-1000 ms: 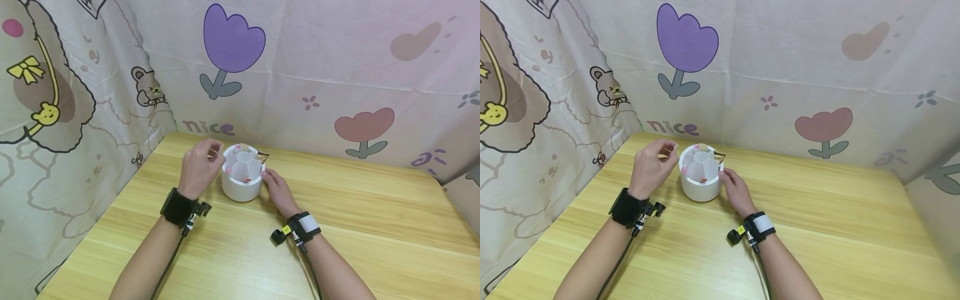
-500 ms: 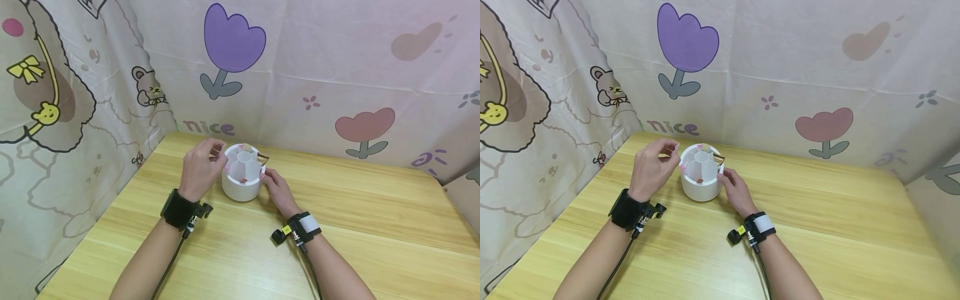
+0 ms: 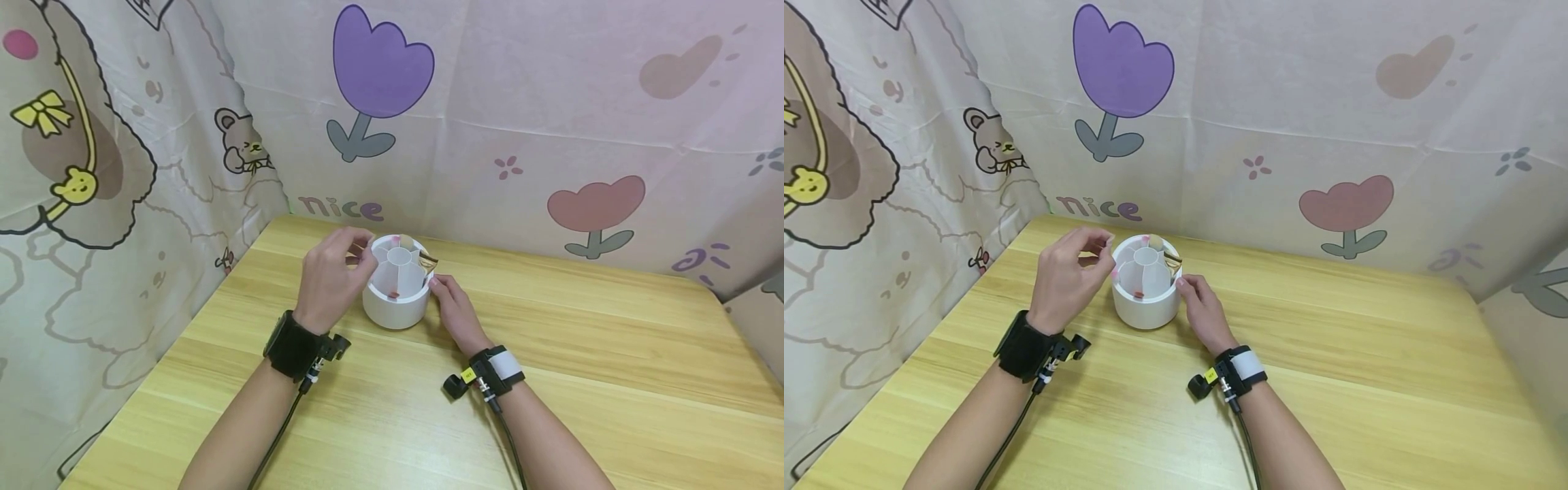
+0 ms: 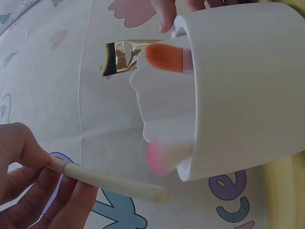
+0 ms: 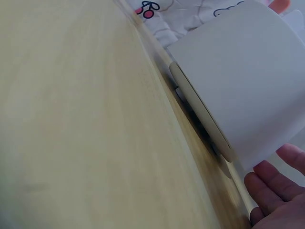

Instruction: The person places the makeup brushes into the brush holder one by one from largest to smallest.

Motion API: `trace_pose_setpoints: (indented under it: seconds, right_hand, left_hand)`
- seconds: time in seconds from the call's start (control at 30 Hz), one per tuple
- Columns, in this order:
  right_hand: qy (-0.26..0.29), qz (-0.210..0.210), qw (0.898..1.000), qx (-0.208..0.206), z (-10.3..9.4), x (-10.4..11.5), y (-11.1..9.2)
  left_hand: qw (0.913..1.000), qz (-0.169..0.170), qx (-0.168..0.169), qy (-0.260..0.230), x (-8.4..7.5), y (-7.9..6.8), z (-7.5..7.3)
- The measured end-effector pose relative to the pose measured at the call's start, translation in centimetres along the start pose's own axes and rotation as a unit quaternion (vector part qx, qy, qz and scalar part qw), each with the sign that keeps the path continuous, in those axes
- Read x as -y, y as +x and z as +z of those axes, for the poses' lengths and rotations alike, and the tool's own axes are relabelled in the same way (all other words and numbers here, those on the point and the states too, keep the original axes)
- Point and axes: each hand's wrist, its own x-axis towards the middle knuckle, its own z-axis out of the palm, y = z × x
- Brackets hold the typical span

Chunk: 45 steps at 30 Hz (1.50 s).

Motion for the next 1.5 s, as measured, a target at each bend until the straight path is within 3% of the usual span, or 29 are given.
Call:
trace_pose_setpoints:
  seconds: [0.6,0.93,1.5]
  right_hand:
    - [-0.022,0.003,1.000,0.006,0.0,-0.1,-0.1]
    - [-0.018,0.007,1.000,0.004,0.0,0.1,-0.1]
    - [-0.006,0.003,1.000,-0.002,0.1,0.0,0.0]
  left_hand:
    - [0.9999,0.016,0.002,0.000,-0.6,-0.2,0.1]
    - [0.9950,0.086,0.015,-0.048,-0.8,-0.3,0.5]
    - [0.9901,0.117,0.009,-0.077,-1.2,-0.3,0.9]
